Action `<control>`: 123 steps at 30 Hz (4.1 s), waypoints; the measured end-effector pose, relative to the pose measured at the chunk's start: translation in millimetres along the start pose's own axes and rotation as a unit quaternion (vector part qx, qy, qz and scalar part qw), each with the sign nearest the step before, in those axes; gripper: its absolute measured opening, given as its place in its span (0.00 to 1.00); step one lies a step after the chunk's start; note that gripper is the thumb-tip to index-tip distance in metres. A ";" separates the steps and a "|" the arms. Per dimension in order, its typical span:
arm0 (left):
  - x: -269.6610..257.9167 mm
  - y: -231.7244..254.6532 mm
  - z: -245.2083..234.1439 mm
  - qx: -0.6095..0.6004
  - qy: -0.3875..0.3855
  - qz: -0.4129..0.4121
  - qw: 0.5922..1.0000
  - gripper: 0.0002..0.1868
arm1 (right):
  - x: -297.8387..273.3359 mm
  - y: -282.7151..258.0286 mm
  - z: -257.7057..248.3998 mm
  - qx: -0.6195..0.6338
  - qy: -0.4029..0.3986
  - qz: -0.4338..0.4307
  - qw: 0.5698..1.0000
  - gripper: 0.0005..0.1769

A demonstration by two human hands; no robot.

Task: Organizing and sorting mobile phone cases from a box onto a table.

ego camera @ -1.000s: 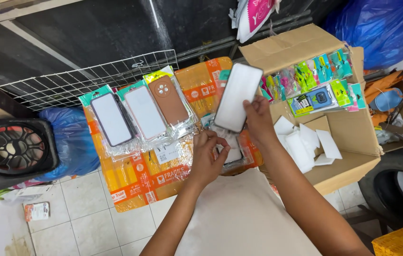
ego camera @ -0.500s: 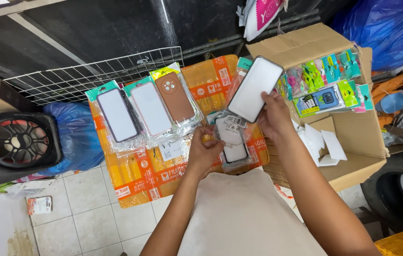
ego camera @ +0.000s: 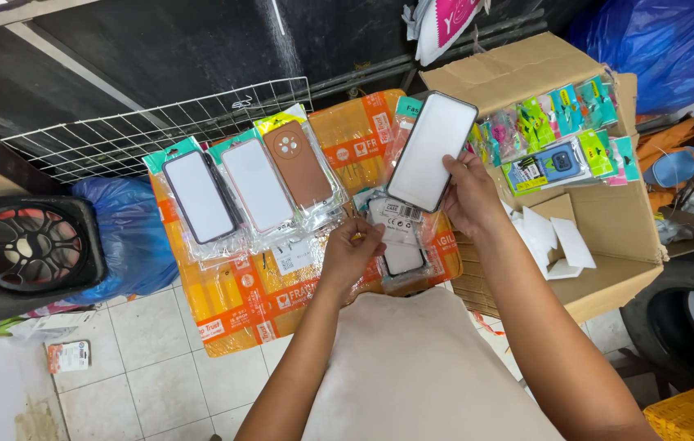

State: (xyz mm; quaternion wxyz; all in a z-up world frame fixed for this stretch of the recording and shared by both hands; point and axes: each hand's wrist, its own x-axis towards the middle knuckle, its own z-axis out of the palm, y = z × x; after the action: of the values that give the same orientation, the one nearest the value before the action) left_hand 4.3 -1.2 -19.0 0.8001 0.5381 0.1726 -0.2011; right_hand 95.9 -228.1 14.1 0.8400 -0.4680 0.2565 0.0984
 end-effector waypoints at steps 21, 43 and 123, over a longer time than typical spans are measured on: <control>-23.0 -22.8 5.3 0.216 -0.054 0.120 0.968 0.33 | -90.1 15.9 -109.5 -0.302 0.006 0.167 0.939 0.25; -15.5 -78.8 -12.8 0.005 0.003 -0.055 0.998 0.32 | -114.5 116.0 -98.0 -0.304 0.049 0.193 0.932 0.26; -39.0 38.9 29.6 -0.034 -0.099 0.114 0.988 0.11 | -125.0 9.4 -7.7 -0.148 -0.079 -0.062 0.984 0.14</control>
State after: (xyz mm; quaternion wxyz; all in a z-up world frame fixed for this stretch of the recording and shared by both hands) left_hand -7.7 -10.3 41.7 0.8489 0.5041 0.0373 -0.1547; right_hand -16.7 -220.1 69.2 0.7834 -0.5932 0.1418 0.1196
